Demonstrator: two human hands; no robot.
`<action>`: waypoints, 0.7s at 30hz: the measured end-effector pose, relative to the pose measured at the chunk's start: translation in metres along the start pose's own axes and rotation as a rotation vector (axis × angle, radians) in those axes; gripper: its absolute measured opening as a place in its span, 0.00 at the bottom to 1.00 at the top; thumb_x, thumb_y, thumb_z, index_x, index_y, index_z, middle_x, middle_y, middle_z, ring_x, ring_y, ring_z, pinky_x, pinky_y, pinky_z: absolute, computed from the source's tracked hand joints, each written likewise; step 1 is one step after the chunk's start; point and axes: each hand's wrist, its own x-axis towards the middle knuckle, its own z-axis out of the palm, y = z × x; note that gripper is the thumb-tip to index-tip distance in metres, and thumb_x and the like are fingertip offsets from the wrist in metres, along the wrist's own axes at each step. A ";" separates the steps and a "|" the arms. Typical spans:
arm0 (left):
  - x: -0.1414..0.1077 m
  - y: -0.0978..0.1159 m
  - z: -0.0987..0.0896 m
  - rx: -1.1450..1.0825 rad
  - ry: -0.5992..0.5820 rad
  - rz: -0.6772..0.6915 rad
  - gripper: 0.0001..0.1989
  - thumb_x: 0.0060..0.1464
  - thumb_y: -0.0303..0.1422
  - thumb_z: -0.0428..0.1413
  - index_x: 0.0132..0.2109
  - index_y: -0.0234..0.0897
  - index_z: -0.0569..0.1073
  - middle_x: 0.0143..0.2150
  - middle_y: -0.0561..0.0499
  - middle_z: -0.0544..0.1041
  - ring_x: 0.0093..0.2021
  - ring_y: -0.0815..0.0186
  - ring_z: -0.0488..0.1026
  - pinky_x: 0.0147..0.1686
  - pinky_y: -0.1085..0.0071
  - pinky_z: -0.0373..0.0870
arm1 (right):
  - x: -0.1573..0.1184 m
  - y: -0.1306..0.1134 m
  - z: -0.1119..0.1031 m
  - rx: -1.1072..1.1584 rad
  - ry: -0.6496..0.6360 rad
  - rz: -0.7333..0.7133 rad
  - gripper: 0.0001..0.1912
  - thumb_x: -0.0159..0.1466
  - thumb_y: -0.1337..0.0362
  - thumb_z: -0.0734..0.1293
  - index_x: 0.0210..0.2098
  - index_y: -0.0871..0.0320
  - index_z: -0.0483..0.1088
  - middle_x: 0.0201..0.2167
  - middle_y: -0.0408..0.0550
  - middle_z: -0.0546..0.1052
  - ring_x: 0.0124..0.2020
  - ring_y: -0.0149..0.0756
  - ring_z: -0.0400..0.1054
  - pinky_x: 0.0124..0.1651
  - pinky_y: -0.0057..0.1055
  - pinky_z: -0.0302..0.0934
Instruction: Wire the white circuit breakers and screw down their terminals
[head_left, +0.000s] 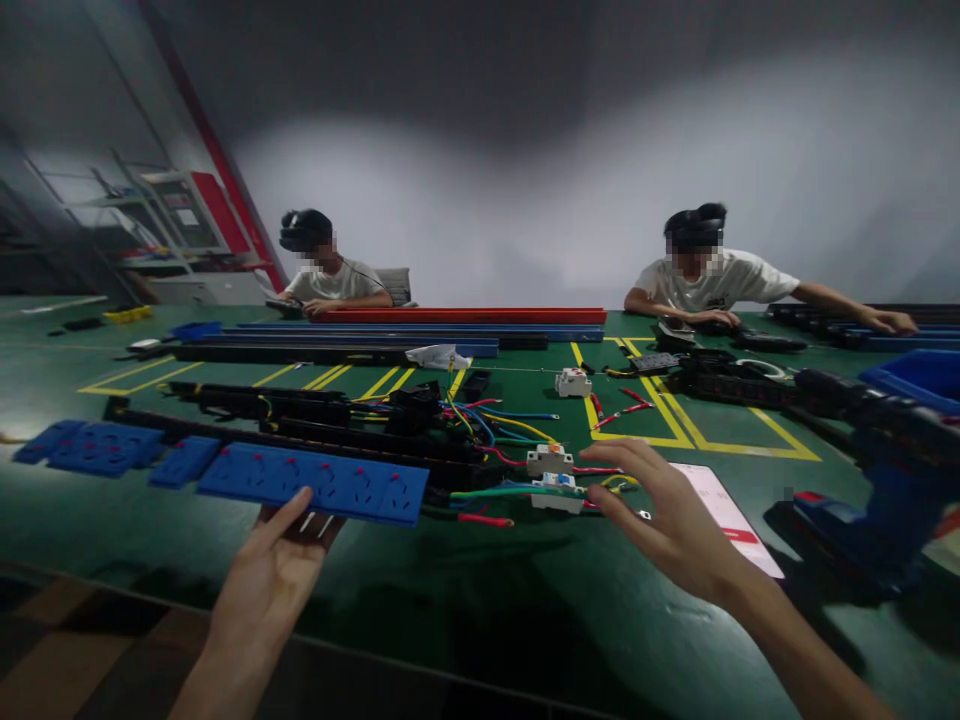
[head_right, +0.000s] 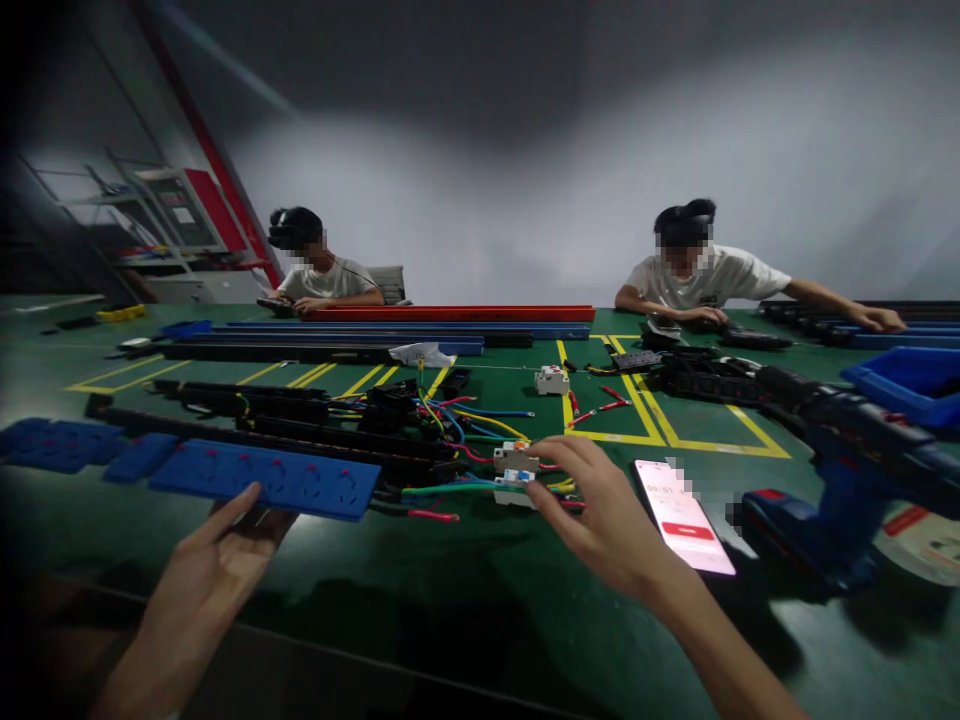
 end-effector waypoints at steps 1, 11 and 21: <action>-0.002 -0.005 -0.002 -0.006 -0.009 -0.012 0.17 0.51 0.27 0.60 0.40 0.63 0.77 0.55 0.66 0.76 0.65 0.56 0.63 0.54 0.63 0.78 | -0.002 -0.001 0.004 0.002 -0.054 0.004 0.16 0.68 0.56 0.64 0.55 0.46 0.67 0.53 0.46 0.72 0.54 0.37 0.67 0.54 0.40 0.65; 0.010 -0.049 -0.012 -0.116 -0.050 -0.202 0.18 0.56 0.23 0.55 0.48 0.52 0.75 0.47 0.53 0.80 0.50 0.57 0.78 0.44 0.64 0.82 | -0.022 0.009 0.041 -0.035 -0.377 0.134 0.14 0.68 0.61 0.63 0.53 0.50 0.71 0.47 0.47 0.77 0.42 0.37 0.73 0.43 0.32 0.65; 0.036 -0.067 -0.024 -0.067 -0.056 -0.308 0.12 0.59 0.17 0.53 0.45 0.36 0.72 0.45 0.47 0.79 0.44 0.61 0.80 0.46 0.61 0.80 | -0.025 0.028 0.067 -0.003 -0.437 0.280 0.21 0.71 0.51 0.56 0.44 0.57 0.74 0.41 0.52 0.78 0.41 0.39 0.71 0.42 0.29 0.58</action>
